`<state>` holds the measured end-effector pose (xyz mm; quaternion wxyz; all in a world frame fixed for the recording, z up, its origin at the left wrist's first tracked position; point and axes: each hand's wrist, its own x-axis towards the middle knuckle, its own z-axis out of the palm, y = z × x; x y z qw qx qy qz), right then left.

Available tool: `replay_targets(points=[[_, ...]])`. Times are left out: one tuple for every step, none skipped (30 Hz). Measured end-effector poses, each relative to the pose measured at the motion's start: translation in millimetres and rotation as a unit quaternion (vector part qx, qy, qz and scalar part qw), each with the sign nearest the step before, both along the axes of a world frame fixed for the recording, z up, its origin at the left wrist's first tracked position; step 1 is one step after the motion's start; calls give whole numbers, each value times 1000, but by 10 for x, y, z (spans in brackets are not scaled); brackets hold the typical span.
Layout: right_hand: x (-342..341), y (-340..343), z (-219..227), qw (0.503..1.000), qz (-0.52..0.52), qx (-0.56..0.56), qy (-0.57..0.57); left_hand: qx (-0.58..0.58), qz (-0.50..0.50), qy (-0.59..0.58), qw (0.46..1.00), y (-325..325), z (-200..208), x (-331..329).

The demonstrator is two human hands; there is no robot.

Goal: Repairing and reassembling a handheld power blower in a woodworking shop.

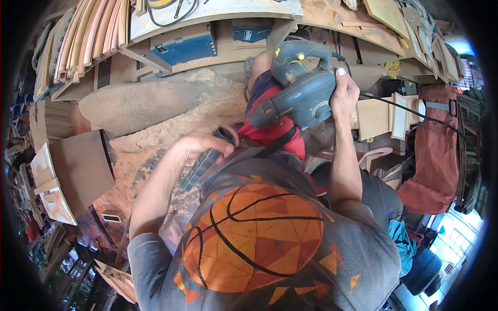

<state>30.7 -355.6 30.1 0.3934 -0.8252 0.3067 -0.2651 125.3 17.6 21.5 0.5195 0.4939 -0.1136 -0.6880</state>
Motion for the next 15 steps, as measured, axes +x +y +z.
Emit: replay_targets(points=[[-2,-39,-14,999,-9,39,-18,35,69,-43,996,49,-8,2],[24,-107,-11,998,0,66,-6,24,82,-141,986,20,25,89],[56,-133,-19,998,0,62,-9,20,82,-144,986,20,7,171],[96,-148,-17,997,-15,82,8,41,90,-262,960,35,-20,260],[125,-137,3,994,-32,102,26,61,95,-375,920,28,-41,322],[177,-35,180,993,-35,99,52,137,100,-335,927,-13,133,376],[196,10,250,993,-40,95,51,130,98,-336,927,-36,189,425],[261,24,336,992,-34,97,76,107,145,-424,888,-72,255,524],[319,14,407,990,-28,99,100,81,192,-506,837,-117,350,632],[345,-101,271,994,-31,55,92,73,194,-512,834,-176,472,749],[407,-132,336,995,-31,51,85,39,230,-552,801,-242,638,864],[438,-131,410,989,-33,74,127,5,263,-588,765,-279,785,969],[467,-144,467,980,-36,97,168,-8,259,-702,663,-316,900,1126],[481,-248,391,980,-46,97,168,-16,268,-748,607,-365,1018,1241],[548,-244,438,983,-40,94,156,-20,279,-791,544,-401,1119,1393]])
